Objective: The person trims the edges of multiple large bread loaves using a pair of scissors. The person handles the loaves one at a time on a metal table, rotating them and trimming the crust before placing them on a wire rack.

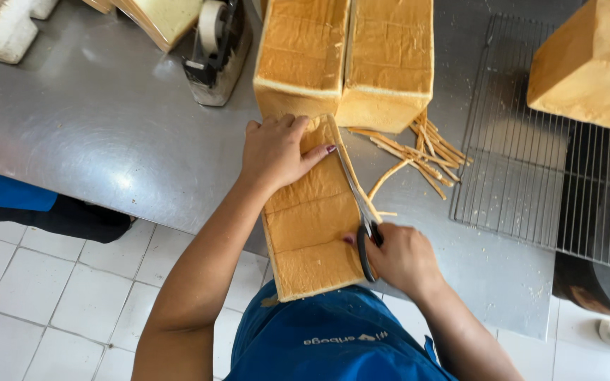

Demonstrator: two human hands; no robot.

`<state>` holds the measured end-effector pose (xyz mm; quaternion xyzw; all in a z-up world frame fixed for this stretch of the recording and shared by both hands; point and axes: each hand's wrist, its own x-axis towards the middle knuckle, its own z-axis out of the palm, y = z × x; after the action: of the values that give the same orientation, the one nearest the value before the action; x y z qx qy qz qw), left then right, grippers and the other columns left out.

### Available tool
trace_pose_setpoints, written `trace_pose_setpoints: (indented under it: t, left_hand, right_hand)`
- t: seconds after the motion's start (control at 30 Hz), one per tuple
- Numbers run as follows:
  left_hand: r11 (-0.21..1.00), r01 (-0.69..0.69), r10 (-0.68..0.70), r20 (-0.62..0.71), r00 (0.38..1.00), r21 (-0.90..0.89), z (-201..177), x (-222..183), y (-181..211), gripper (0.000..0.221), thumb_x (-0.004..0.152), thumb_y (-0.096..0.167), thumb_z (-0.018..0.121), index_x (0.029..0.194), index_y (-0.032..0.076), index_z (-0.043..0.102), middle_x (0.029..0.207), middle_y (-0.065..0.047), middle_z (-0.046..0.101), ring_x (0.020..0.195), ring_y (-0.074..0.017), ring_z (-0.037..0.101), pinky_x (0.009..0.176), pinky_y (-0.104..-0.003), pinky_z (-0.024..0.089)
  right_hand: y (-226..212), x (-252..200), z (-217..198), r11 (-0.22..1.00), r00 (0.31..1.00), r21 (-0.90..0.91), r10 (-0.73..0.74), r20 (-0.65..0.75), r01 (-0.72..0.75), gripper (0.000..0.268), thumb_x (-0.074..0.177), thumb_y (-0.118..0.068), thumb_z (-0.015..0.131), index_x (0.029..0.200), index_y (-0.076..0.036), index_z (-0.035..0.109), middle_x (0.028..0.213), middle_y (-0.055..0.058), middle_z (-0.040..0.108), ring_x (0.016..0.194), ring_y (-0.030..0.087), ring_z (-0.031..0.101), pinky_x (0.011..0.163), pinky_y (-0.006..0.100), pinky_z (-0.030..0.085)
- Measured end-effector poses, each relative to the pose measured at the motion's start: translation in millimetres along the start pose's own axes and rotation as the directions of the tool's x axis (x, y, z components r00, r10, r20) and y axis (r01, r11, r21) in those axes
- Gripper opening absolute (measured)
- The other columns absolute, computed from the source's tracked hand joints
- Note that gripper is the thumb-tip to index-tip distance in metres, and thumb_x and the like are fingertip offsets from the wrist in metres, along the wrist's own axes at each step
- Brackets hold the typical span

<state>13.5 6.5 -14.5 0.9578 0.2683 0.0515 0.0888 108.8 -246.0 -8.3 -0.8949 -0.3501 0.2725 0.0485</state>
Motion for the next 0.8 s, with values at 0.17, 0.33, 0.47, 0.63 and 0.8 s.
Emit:
trace_pose_setpoints:
  t: [0.17,0.33,0.47,0.63,0.8]
  left_hand:
    - [1.0,-0.014,0.014,-0.042,0.999,-0.012,1,-4,3,0.068,0.093,0.072,0.048,0.126,0.014,0.064,0.11,-0.011,0.072,0.102,-0.036,0.07,0.081,-0.052,0.047]
    - [1.0,-0.024,0.024,-0.037,0.999,-0.018,4,1,4,0.067,0.094,0.071,0.048,0.126,0.015,0.065,0.111,-0.009,0.073,0.104,-0.0326,0.07,0.083,-0.05,0.047]
    - [1.0,-0.023,0.023,-0.028,0.999,-0.008,7,0,1,0.067,0.093,0.072,0.048,0.127,0.016,0.064,0.11,-0.008,0.072,0.103,-0.033,0.069,0.083,-0.051,0.047]
    - [0.999,-0.033,0.032,-0.026,0.999,-0.029,5,2,5,0.066,0.092,0.071,0.05,0.127,0.016,0.064,0.111,-0.008,0.072,0.104,-0.0332,0.069,0.085,-0.052,0.047]
    - [0.999,-0.031,0.031,-0.044,0.999,-0.008,5,3,3,0.067,0.093,0.072,0.049,0.127,0.016,0.063,0.111,-0.008,0.072,0.105,-0.0333,0.069,0.084,-0.052,0.048]
  right_hand:
    - [0,6,10,0.995,0.997,-0.091,-0.054,-0.051,0.049,0.053,0.087,-0.063,0.054,0.073,-0.014,0.069,0.065,0.015,0.07,0.08,0.041,0.074,0.07,0.047,0.058]
    - [-8,12,-3,0.998,0.998,-0.046,-0.039,-0.045,0.037,0.052,0.089,-0.058,0.055,0.074,-0.01,0.069,0.067,0.017,0.07,0.081,0.044,0.073,0.068,0.046,0.058]
    - [-14,21,-3,0.998,0.997,-0.03,-0.048,-0.052,0.047,0.056,0.09,-0.059,0.055,0.073,-0.008,0.07,0.066,0.017,0.07,0.079,0.045,0.074,0.067,0.048,0.058]
    - [-18,20,-11,1.0,0.998,-0.02,-0.025,-0.053,0.024,0.054,0.091,-0.057,0.055,0.074,-0.008,0.07,0.069,0.017,0.071,0.082,0.044,0.074,0.068,0.046,0.058]
    - [-22,35,-14,0.999,0.998,-0.039,-0.033,-0.044,0.031,0.055,0.088,-0.058,0.053,0.074,-0.008,0.071,0.07,0.018,0.071,0.082,0.044,0.074,0.069,0.047,0.057]
